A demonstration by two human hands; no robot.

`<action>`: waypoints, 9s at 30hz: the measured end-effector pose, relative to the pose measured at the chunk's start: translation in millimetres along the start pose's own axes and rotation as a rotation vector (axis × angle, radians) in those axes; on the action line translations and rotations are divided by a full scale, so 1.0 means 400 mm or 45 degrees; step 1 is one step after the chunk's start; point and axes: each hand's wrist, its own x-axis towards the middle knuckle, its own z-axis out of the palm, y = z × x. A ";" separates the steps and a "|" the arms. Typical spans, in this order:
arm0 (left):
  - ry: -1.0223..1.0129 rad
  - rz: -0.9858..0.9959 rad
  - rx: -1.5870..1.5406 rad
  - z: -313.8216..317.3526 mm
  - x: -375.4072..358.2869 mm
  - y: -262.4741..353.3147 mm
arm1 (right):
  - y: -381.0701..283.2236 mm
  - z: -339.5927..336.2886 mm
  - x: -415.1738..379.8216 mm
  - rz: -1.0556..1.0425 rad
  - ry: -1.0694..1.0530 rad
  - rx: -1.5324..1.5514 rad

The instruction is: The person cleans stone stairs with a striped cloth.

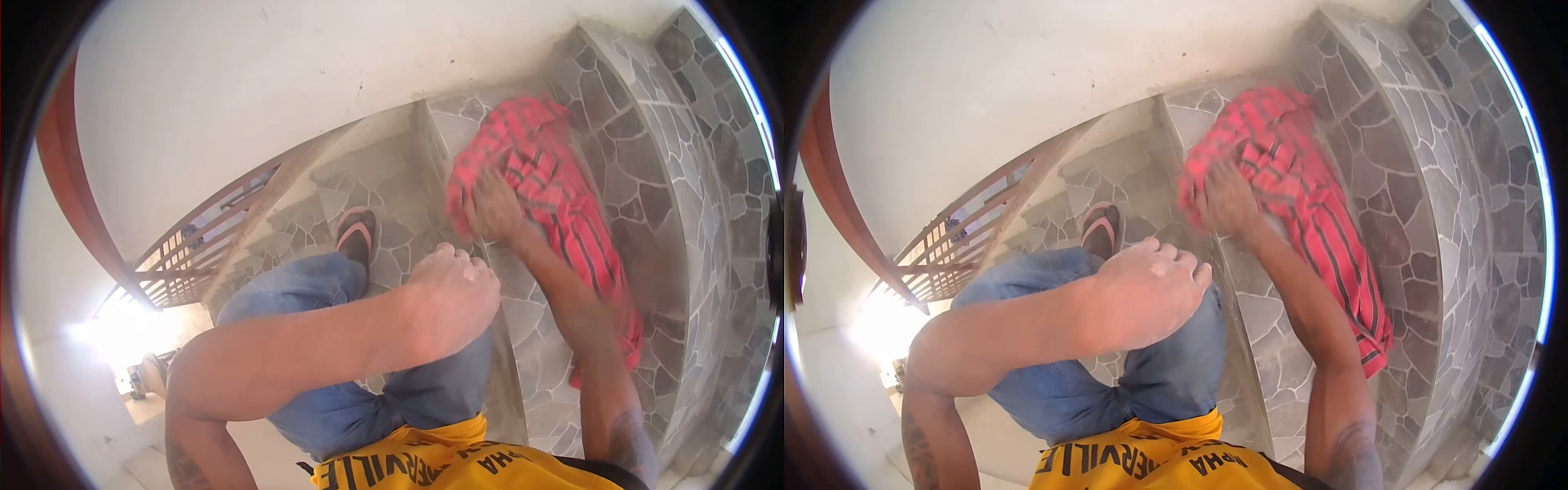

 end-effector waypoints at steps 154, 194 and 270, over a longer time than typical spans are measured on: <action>-0.068 0.237 -1.440 -0.292 -0.209 -0.084 | 0.091 0.152 -0.045 0.349 -0.204 -0.266; 0.138 -0.391 -0.494 -0.113 0.033 -0.201 | 0.040 -0.357 -0.744 1.451 -0.001 -0.104; 0.499 0.143 0.085 0.316 0.501 -0.356 | 0.320 -0.810 -0.533 1.054 -0.016 -0.773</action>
